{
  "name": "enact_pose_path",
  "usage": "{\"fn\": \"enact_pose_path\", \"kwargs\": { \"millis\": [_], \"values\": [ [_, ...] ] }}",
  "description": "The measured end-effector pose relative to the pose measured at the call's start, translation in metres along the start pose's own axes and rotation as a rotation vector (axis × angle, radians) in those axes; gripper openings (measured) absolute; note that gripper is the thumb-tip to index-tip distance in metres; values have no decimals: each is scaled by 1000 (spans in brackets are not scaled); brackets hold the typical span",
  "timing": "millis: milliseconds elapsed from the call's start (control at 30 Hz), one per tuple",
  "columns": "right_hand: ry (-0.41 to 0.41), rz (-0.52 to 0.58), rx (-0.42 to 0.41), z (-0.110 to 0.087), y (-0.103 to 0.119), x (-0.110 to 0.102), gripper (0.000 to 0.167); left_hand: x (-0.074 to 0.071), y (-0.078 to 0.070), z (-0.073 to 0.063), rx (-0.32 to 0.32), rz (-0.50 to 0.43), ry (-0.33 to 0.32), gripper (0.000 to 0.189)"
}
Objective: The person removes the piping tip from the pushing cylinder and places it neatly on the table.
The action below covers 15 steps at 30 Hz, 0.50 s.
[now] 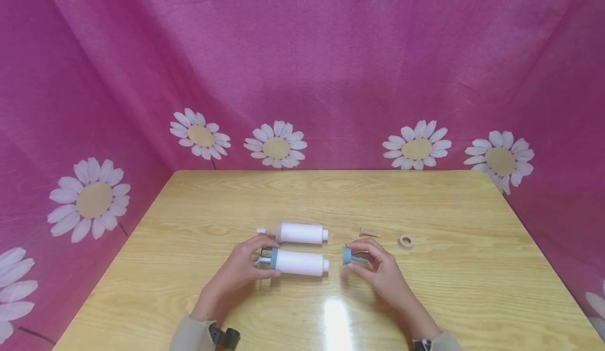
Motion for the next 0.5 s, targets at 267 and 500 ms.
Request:
{"fn": "enact_pose_path", "kwargs": {
  "millis": [267,500],
  "values": [
    [15,11,-4,0,-1,0,37,3,4,-1,-28,9,37,53],
    [26,13,-1,0,-1,1,37,6,8,-1,-26,0,57,53]
  ]
}}
Point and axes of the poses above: each hand's wrist, its own z-axis towards the middle knuckle, its own x-axis out of the palm, y = z × x, the point moved 8 cm from there along z, towards the middle knuckle, and after that the axes turned 11 degrees about z, right-handed, at the moved point
